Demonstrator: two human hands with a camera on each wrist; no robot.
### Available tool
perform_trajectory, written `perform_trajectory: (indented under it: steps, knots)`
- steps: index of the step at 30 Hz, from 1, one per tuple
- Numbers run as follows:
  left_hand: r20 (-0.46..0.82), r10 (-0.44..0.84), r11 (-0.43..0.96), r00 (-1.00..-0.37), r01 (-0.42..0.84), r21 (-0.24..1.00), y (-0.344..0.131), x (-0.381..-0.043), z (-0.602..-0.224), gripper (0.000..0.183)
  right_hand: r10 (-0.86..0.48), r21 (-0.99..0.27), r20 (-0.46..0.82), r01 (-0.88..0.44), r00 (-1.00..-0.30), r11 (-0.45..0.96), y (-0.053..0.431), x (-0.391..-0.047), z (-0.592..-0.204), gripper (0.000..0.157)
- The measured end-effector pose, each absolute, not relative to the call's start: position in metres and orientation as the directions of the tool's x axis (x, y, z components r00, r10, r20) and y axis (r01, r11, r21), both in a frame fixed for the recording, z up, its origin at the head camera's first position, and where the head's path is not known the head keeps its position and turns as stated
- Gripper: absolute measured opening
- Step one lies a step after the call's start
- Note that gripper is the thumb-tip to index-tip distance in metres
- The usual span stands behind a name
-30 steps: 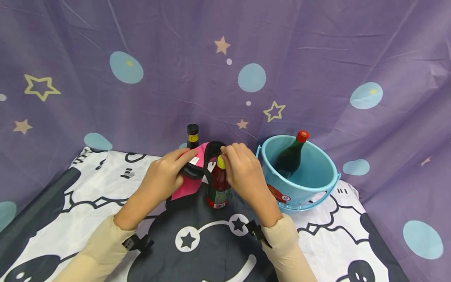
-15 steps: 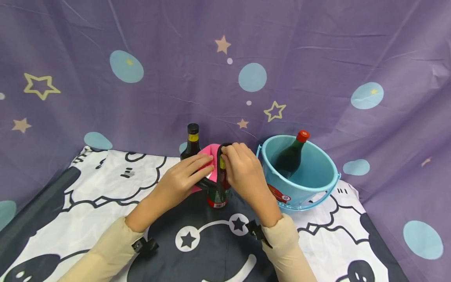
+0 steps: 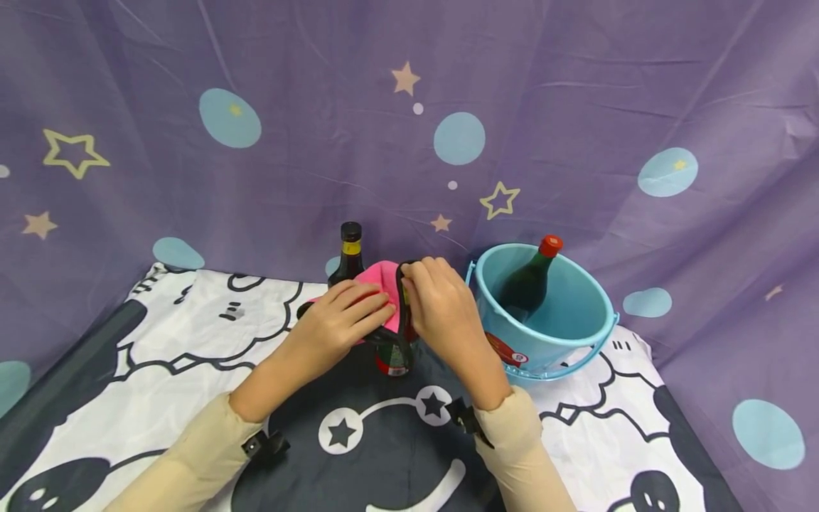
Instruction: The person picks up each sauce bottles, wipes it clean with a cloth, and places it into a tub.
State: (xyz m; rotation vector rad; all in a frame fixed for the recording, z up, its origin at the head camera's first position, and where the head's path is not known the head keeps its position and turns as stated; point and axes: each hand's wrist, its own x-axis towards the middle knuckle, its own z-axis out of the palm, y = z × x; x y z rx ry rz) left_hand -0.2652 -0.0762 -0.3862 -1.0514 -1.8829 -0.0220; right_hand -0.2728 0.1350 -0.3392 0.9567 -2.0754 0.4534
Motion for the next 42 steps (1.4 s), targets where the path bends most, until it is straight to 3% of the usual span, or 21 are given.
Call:
perform_trajectory:
  steps: [21,42]
  knots:
    - [0.731,0.667,0.607,-0.145,0.674,-0.420,-0.0733,-0.2675,-0.3815,0.021,-0.481,0.016,0.786,-0.765,-0.388,0.644,0.1343,-0.2745,-0.3391,0.013]
    - [0.720,0.658,0.616,-0.220,0.707,-0.347,-0.0752,-0.2652,-0.3825,0.017,-0.481,0.011,0.783,-0.764,-0.395,0.645,0.1349,-0.2743,-0.3399,0.015]
